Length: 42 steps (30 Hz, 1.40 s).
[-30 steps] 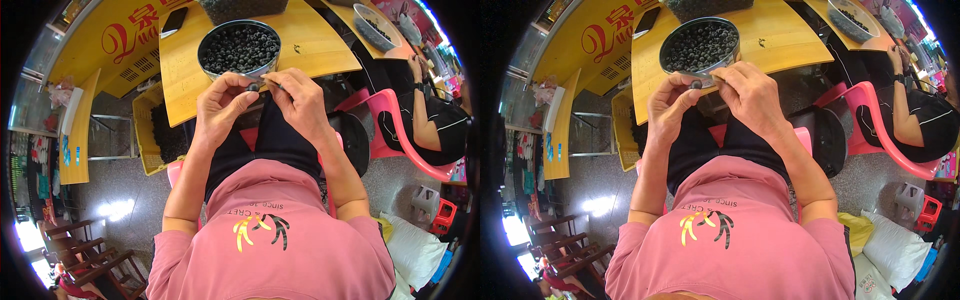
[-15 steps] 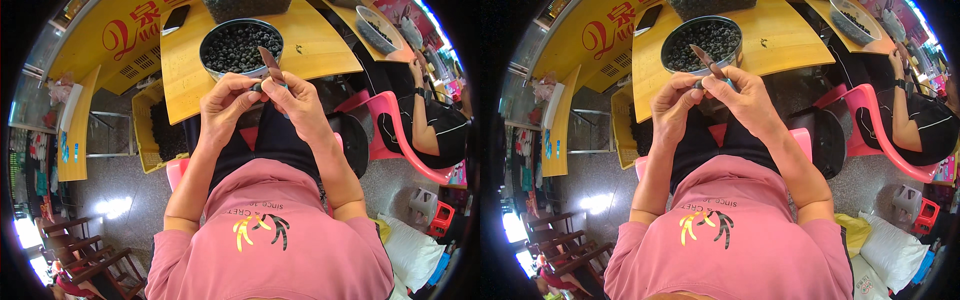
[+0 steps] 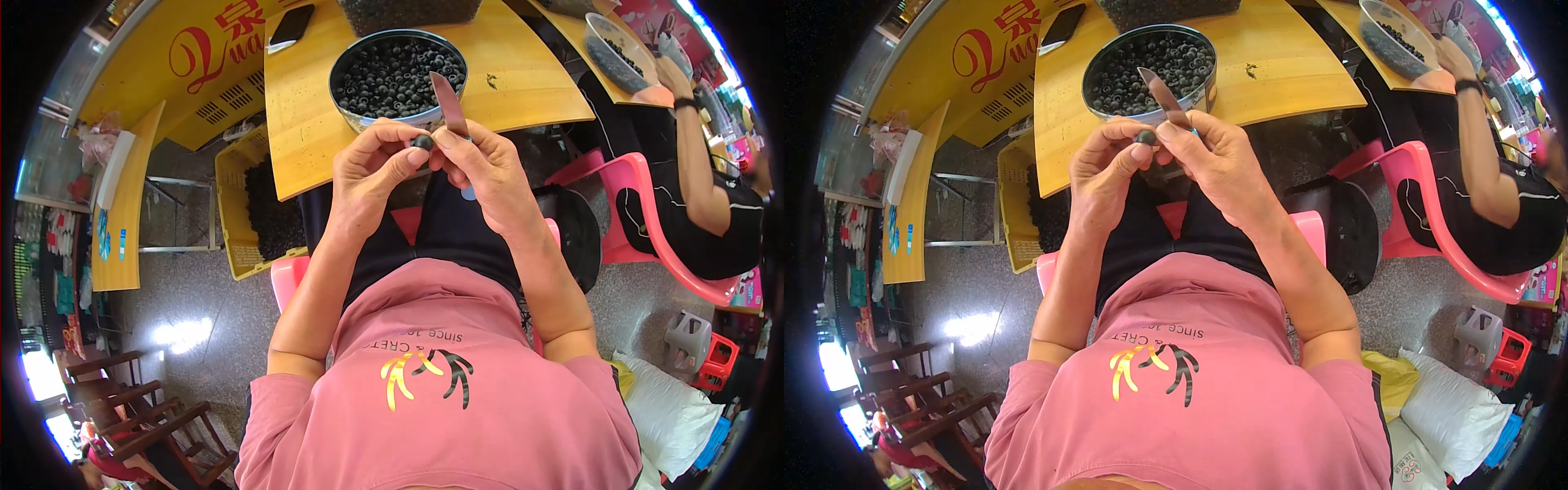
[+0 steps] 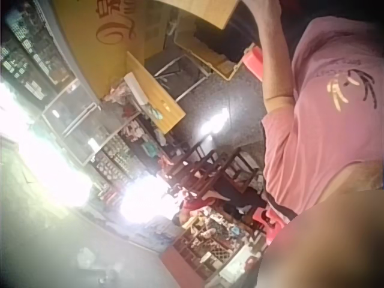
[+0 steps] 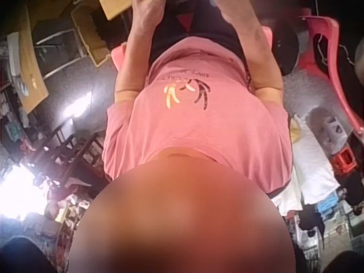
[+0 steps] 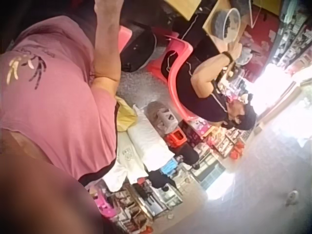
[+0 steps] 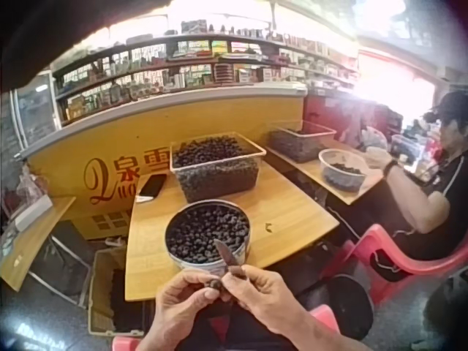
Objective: Pitting small dark fruits using a handheld knife and collecting them in a bowl.
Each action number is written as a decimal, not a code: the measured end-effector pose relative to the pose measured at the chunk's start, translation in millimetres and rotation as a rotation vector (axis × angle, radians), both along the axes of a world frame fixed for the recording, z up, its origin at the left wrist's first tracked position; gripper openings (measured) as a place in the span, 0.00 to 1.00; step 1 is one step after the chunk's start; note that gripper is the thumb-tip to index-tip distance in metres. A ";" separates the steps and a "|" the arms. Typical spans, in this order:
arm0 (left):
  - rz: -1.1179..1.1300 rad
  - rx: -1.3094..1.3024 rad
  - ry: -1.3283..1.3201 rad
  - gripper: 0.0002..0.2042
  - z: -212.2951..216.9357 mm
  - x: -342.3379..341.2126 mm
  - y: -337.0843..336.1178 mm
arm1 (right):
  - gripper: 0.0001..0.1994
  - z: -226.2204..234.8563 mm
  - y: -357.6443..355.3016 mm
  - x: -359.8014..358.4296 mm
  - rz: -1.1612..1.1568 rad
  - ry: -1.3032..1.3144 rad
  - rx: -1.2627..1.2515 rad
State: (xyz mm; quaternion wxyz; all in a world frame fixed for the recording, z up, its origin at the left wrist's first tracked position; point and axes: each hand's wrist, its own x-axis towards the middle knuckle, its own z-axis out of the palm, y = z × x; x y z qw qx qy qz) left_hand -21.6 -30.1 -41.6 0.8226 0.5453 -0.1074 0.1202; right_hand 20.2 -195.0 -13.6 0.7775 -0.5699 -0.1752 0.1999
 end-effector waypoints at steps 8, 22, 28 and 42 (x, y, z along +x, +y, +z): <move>-0.054 -0.297 0.069 0.08 -7.9 3.2 -9.7 | 0.09 -5.8 6.2 -5.2 -0.230 -0.667 -0.322; -0.060 -0.301 0.052 0.08 -10.5 1.2 -10.4 | 0.07 -9.0 7.0 0.6 -0.451 -1.183 -0.555; -0.035 -0.286 0.034 0.08 -4.9 -0.1 -10.2 | 0.08 -10.2 7.4 2.3 -0.466 -1.207 -0.535; 0.075 -0.170 -0.013 0.08 -3.9 -7.6 -11.8 | 0.14 -4.3 9.9 -4.5 -0.139 -0.323 -0.149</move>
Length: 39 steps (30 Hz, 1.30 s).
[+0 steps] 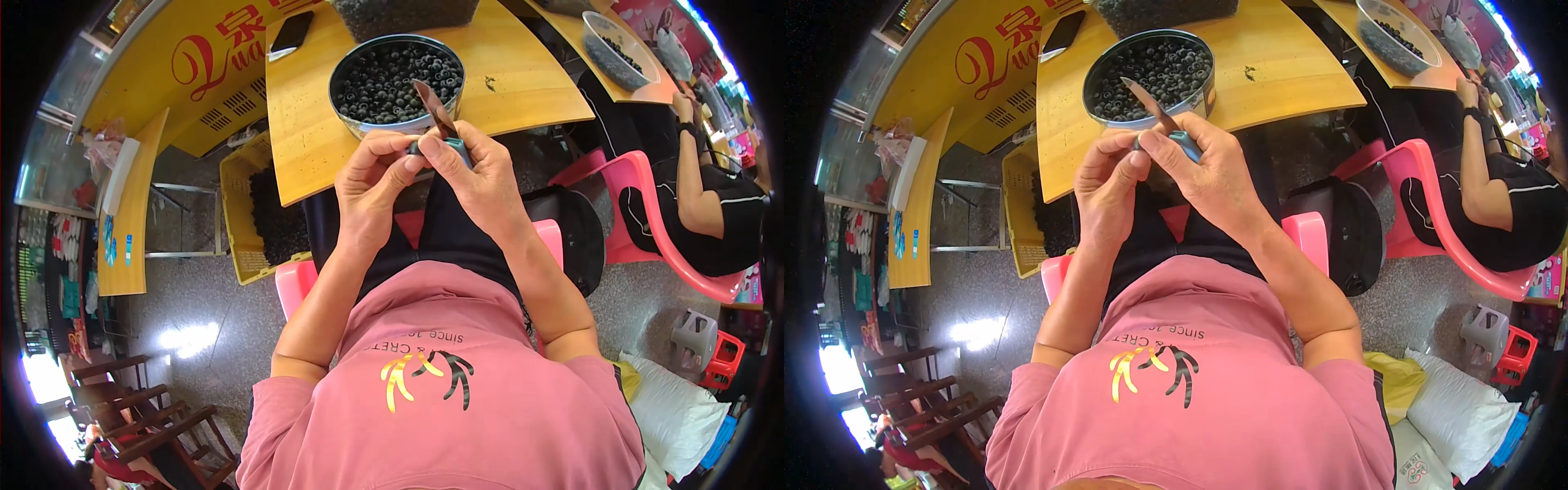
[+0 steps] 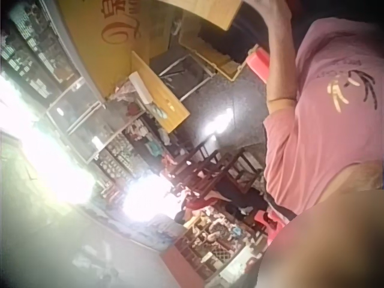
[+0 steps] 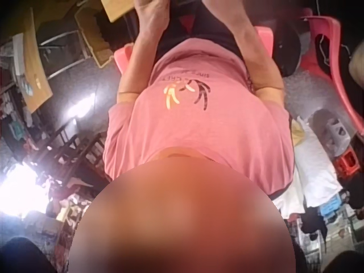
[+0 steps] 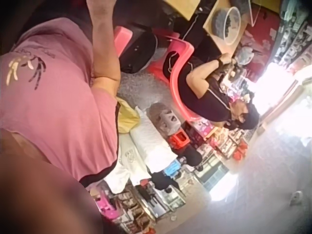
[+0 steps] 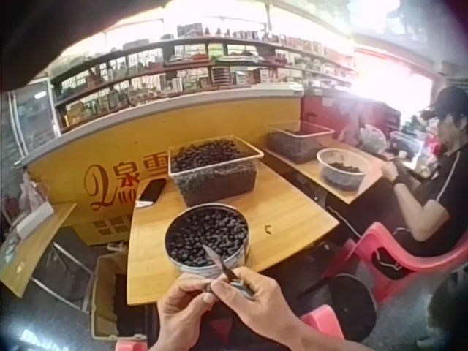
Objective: Pitting small dark fruits using a handheld knife and collecting them in a bowl.
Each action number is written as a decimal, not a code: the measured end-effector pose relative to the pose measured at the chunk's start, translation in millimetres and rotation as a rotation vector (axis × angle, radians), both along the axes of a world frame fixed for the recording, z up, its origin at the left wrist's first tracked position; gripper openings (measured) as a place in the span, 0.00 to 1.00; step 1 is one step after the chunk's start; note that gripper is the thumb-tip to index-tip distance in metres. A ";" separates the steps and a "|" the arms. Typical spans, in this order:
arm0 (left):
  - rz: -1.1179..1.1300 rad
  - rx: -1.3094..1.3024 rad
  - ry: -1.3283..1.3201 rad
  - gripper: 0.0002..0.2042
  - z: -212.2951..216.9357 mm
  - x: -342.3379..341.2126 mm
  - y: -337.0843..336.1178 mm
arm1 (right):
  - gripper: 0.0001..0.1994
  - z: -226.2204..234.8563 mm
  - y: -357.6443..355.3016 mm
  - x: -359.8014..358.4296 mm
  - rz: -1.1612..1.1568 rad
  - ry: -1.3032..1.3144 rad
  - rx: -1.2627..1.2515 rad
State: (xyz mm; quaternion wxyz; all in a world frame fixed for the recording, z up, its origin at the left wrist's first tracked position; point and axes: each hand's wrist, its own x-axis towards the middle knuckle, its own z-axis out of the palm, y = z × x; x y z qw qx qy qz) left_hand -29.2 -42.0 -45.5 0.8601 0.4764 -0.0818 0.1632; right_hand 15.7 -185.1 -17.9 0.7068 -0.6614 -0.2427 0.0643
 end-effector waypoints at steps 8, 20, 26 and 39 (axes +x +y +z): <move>0.316 0.518 0.006 0.09 17.6 -22.2 54.5 | 0.12 -6.3 6.8 4.3 0.011 0.133 0.035; 0.790 1.286 -0.024 0.11 33.5 31.8 166.4 | 0.11 -5.8 -34.9 41.5 -0.217 0.159 0.140; 0.360 1.537 -0.231 0.10 42.9 145.9 99.5 | 0.12 -3.3 -30.5 37.2 -0.195 0.131 0.109; 0.092 1.240 -0.020 0.14 36.2 163.3 71.4 | 0.12 -8.9 -29.1 38.9 -0.171 0.109 0.097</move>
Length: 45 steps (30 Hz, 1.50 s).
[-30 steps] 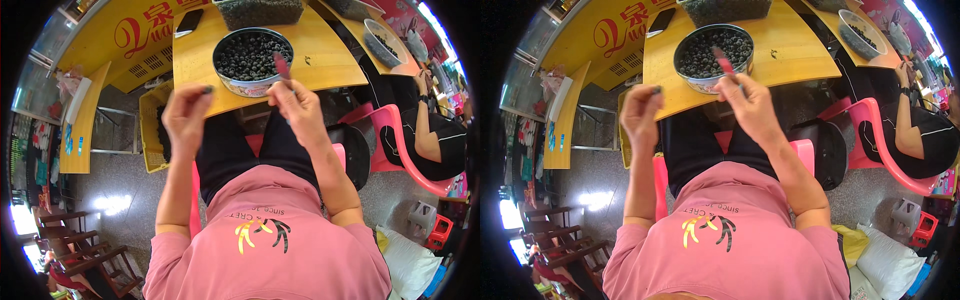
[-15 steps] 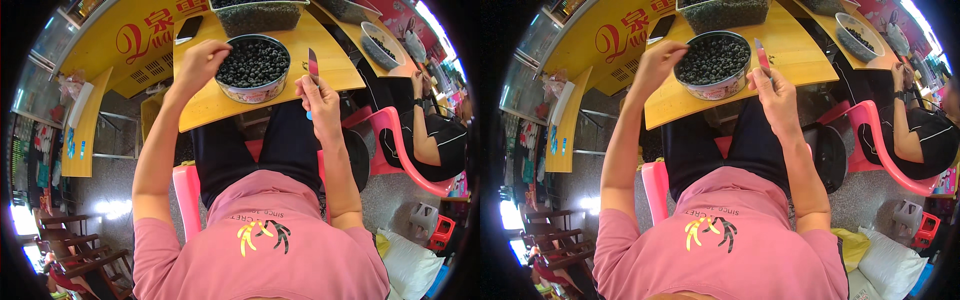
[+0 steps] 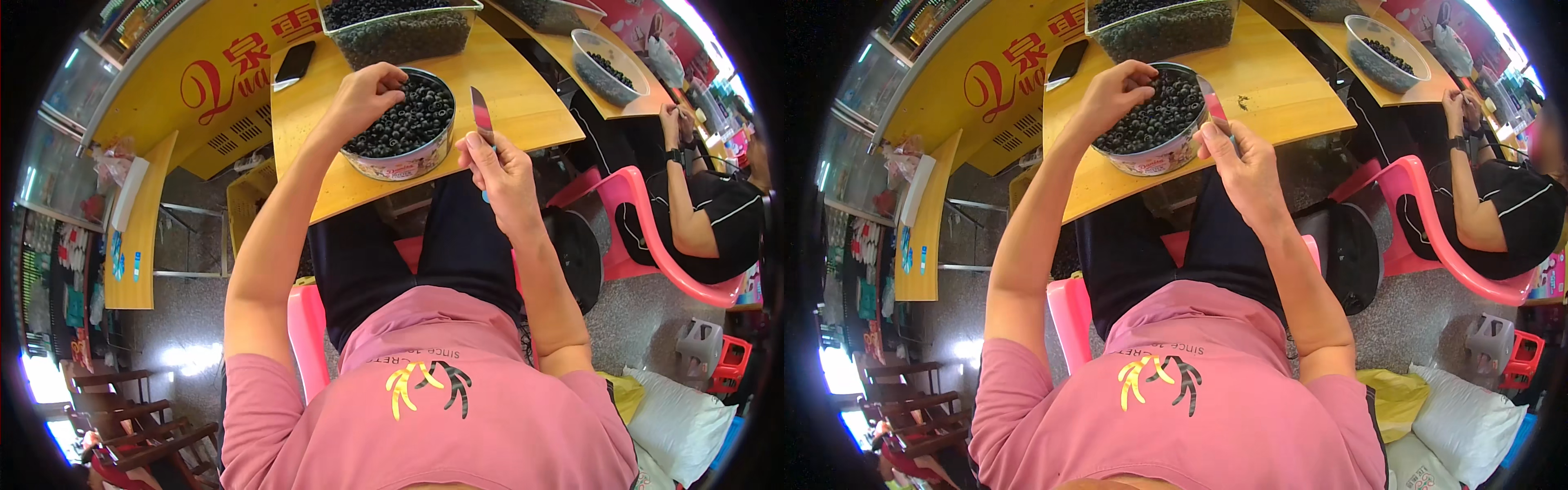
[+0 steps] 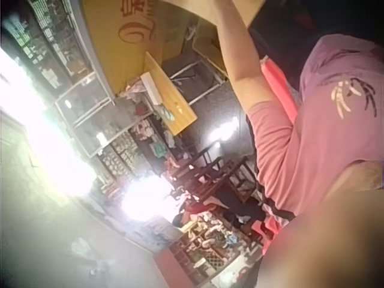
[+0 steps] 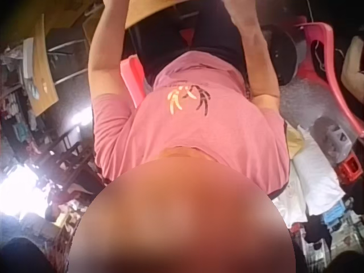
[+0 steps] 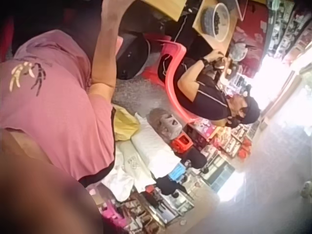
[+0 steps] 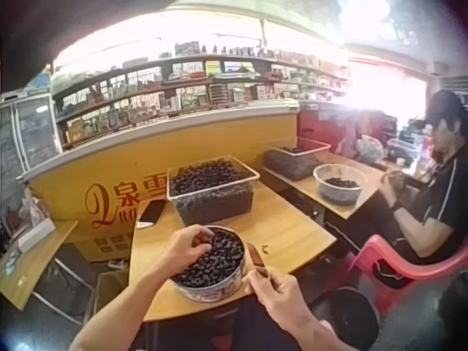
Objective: Pitting small dark fruits using a handheld knife and collecting them in a bowl.
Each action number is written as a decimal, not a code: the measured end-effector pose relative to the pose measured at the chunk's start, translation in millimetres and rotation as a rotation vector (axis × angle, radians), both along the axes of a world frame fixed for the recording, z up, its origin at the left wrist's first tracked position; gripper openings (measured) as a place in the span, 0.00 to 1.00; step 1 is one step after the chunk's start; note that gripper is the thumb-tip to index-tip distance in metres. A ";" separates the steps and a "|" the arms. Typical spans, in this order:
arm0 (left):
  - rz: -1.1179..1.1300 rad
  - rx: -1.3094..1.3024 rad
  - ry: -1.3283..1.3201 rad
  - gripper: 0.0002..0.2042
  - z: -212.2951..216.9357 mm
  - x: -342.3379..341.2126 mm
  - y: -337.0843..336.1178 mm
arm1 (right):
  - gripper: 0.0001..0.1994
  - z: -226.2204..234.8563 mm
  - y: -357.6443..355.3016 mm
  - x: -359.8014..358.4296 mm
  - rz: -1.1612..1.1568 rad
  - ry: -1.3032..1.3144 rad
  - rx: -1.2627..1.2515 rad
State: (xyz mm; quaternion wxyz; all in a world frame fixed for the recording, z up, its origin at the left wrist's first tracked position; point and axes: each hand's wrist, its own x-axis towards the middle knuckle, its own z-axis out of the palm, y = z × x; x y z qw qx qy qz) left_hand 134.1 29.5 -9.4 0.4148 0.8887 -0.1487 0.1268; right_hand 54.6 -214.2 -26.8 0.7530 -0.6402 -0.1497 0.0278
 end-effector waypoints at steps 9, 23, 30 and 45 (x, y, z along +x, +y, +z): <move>-0.219 -0.836 0.278 0.12 13.0 -127.8 -42.7 | 0.11 5.0 19.2 -16.0 0.151 0.163 0.148; 0.011 -0.760 -0.066 0.11 -27.7 -140.7 -68.7 | 0.08 2.8 25.0 -22.0 0.325 0.307 0.309; 0.153 -0.334 -0.337 0.09 -19.3 -145.2 -70.4 | 0.09 7.4 24.8 -25.3 0.245 0.256 0.214; 0.082 -0.857 0.014 0.09 -15.0 -160.9 -72.7 | 0.07 13.9 13.1 -28.3 0.011 -0.495 -0.304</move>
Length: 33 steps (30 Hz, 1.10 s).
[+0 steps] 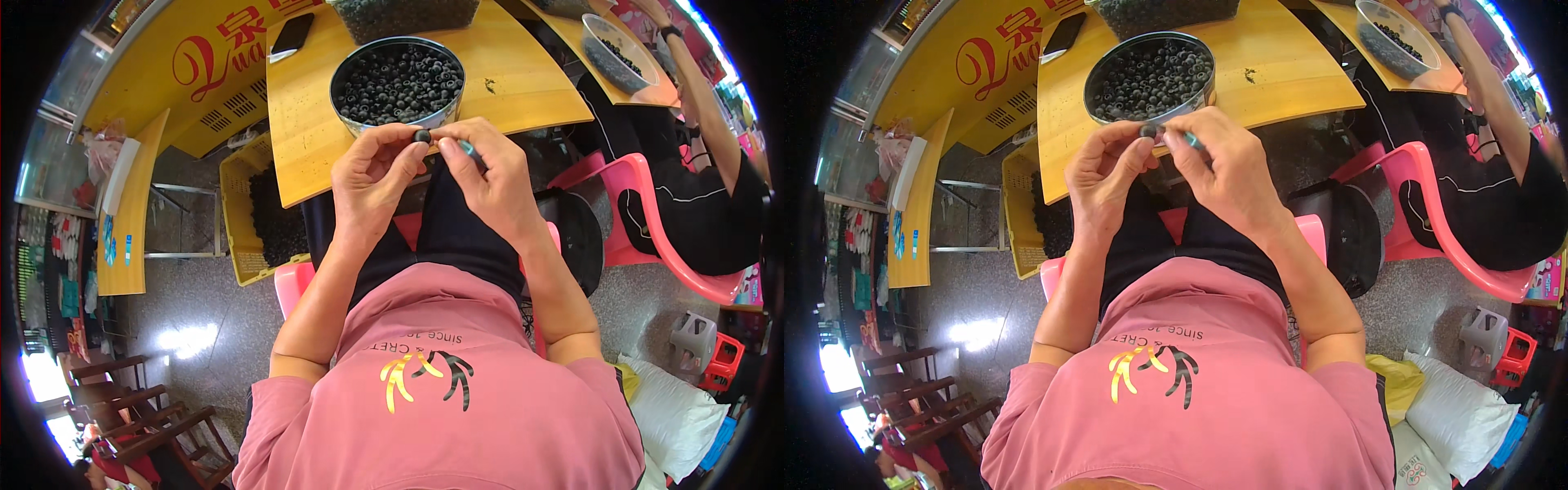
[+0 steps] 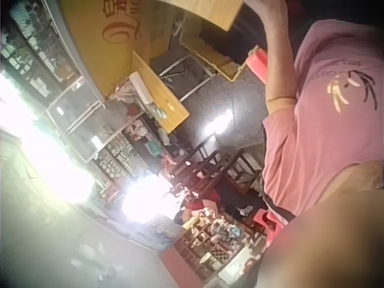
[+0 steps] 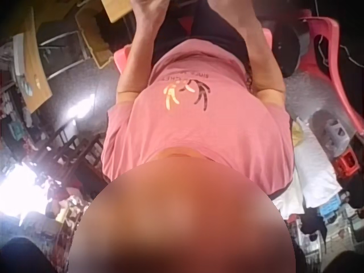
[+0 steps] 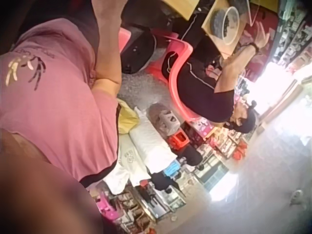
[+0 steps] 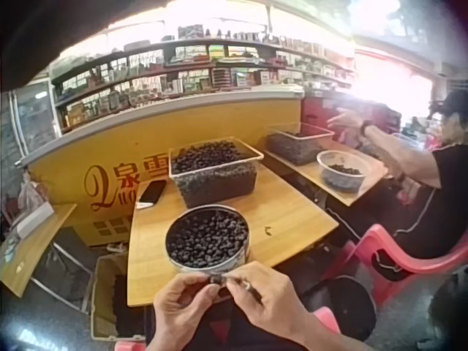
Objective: Pitting small dark fruits using a handheld knife and collecting them in a bowl.
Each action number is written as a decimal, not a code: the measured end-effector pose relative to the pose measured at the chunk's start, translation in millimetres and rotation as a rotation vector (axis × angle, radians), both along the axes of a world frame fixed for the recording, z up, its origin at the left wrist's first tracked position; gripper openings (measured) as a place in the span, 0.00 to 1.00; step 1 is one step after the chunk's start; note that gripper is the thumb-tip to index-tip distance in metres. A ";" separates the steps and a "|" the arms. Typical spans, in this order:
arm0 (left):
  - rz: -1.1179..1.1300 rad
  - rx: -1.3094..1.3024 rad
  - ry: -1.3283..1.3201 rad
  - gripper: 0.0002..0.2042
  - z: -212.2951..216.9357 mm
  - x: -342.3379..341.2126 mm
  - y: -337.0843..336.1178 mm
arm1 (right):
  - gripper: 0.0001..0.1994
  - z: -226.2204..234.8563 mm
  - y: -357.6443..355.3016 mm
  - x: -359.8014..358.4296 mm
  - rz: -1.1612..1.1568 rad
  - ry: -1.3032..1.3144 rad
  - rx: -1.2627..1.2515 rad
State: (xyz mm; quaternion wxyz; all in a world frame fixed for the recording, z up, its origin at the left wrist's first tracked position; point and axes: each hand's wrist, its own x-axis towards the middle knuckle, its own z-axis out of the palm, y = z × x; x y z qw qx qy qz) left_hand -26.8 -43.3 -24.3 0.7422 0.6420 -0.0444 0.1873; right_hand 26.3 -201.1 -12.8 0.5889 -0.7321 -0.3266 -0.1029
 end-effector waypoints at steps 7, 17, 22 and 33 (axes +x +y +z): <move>-0.085 -0.083 -0.016 0.09 0.2 -2.2 2.3 | 0.09 -0.3 -0.1 4.8 -0.103 -0.488 -0.200; -0.059 -0.032 -0.003 0.09 -4.3 1.0 2.6 | 0.12 2.2 -1.8 4.6 -0.171 -0.530 -0.271; -0.056 -0.031 -0.018 0.09 -5.4 1.8 2.0 | 0.12 1.1 -2.2 5.5 -0.168 -0.528 -0.264; -0.151 -0.125 -0.029 0.09 -13.3 4.6 7.7 | 0.12 -2.7 2.4 5.1 -0.167 -0.513 -0.244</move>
